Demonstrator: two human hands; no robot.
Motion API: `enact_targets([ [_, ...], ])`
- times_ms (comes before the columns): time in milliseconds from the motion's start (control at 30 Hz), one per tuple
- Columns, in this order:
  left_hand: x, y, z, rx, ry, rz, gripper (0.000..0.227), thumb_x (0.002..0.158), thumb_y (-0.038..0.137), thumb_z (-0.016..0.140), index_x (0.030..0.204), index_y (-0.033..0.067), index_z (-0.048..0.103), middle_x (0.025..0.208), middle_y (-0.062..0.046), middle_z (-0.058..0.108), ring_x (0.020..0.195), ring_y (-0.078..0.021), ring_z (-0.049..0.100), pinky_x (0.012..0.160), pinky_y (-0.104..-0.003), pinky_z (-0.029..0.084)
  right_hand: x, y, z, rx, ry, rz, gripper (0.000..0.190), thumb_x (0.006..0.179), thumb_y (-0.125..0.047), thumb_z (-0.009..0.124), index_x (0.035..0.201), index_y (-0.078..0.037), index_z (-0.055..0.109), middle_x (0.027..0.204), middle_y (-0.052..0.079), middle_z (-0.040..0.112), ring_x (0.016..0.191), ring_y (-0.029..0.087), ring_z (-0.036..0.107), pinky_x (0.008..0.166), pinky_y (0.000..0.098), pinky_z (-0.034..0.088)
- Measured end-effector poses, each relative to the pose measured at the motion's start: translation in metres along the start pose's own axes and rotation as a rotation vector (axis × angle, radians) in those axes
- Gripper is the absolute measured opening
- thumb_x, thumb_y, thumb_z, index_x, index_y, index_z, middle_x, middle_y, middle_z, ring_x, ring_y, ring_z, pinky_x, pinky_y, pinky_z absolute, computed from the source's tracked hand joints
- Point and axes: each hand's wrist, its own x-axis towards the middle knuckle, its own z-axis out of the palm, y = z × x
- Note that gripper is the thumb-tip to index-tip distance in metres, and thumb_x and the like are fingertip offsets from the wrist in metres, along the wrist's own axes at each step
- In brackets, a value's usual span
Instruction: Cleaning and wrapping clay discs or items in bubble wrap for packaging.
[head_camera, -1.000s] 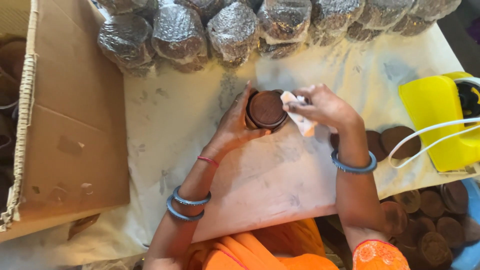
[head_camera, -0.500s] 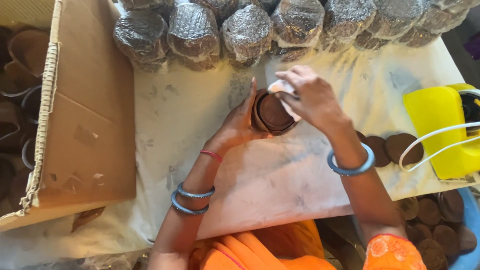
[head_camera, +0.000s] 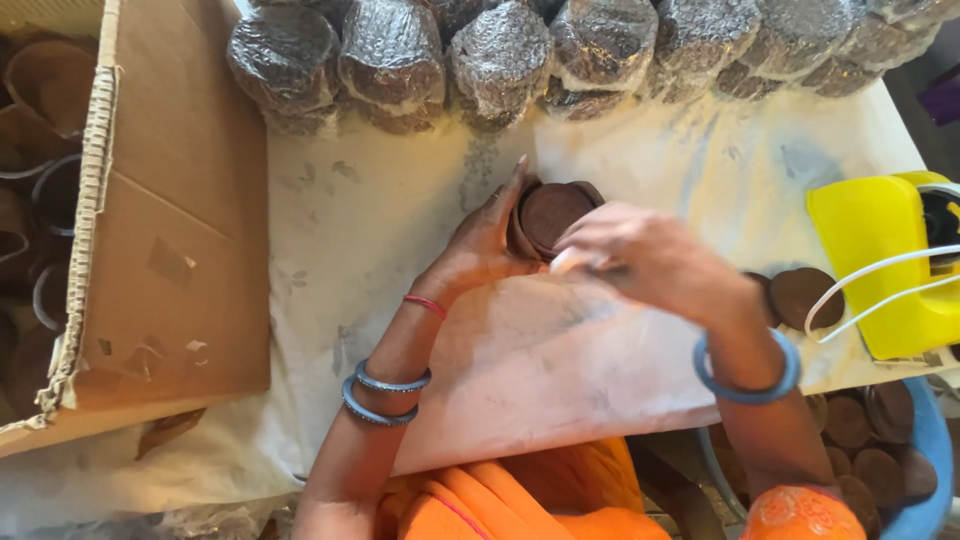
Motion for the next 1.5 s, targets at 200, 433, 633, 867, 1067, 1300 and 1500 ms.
enact_targets([
  [200,-0.002,0.003,0.000,-0.023,0.008,-0.023,0.139,0.061,0.022,0.100,0.165,0.0143,0.008,0.159,-0.017,0.046,0.147,-0.0311,0.046,0.121,-0.037,0.038,-0.032,0.050,-0.014,-0.649,-0.121,0.612,0.072,0.081,-0.056,0.071,0.138,-0.014,0.059,0.144,0.009,0.057,0.133,0.027,0.050,0.098,0.0549,0.042],
  [433,-0.004,0.004,0.000,0.009,0.013,-0.024,0.139,0.061,0.022,0.101,0.164,0.0140,0.007,0.158,-0.017,0.047,0.146,-0.0317,0.046,0.120,-0.038,0.038,-0.013,0.049,0.027,0.044,-0.026,0.219,0.110,0.070,-0.041,0.085,0.155,0.006,0.033,0.157,0.026,0.039,0.144,0.039,0.037,0.116,0.0447,0.032],
  [633,-0.004,0.004,-0.010,-0.007,0.055,0.052,0.139,0.059,0.020,0.102,0.165,0.0139,0.011,0.155,-0.018,0.050,0.144,-0.0322,0.049,0.120,-0.040,0.041,-0.003,0.054,0.039,0.181,0.001,0.352,0.118,0.062,-0.036,0.094,0.156,0.000,0.032,0.155,0.020,0.047,0.145,0.032,0.043,0.117,0.0418,0.036],
  [867,-0.010,0.008,-0.021,0.067,0.111,0.067,0.138,0.058,0.022,0.103,0.164,0.0114,0.016,0.149,-0.018,0.057,0.138,-0.0333,0.057,0.115,-0.041,0.047,0.006,0.073,0.052,0.321,0.035,0.263,0.115,0.065,-0.033,0.093,0.158,0.001,0.033,0.159,0.019,0.046,0.149,0.031,0.043,0.119,0.0392,0.037],
  [1067,-0.017,0.022,-0.020,0.110,0.111,-0.035,0.139,0.059,0.025,0.101,0.164,0.0077,0.011,0.148,-0.018,0.055,0.137,-0.0352,0.055,0.113,-0.041,0.046,0.002,0.089,0.071,0.492,0.017,0.254,0.124,0.064,-0.035,0.093,0.161,-0.001,0.023,0.160,0.017,0.045,0.146,0.028,0.045,0.119,0.0392,0.036],
  [1300,-0.052,0.031,0.004,0.356,0.176,-0.077,0.139,0.069,0.034,0.094,0.159,-0.0052,-0.005,0.154,-0.027,0.043,0.140,-0.0426,0.043,0.115,-0.048,0.034,-0.001,0.082,0.074,0.489,0.029,0.381,0.123,0.065,-0.031,0.094,0.161,-0.004,0.023,0.157,0.019,0.046,0.145,0.032,0.045,0.116,0.0401,0.037],
  [1500,-0.101,0.055,0.018,0.799,0.049,-0.185,0.092,0.094,0.064,0.061,0.153,0.0031,0.025,0.161,-0.019,0.035,0.154,-0.0342,0.027,0.124,-0.052,0.014,-0.006,0.091,0.086,0.371,0.043,0.368,0.121,0.066,-0.028,0.095,0.160,-0.003,0.023,0.154,0.023,0.046,0.143,0.036,0.045,0.116,0.0415,0.039],
])
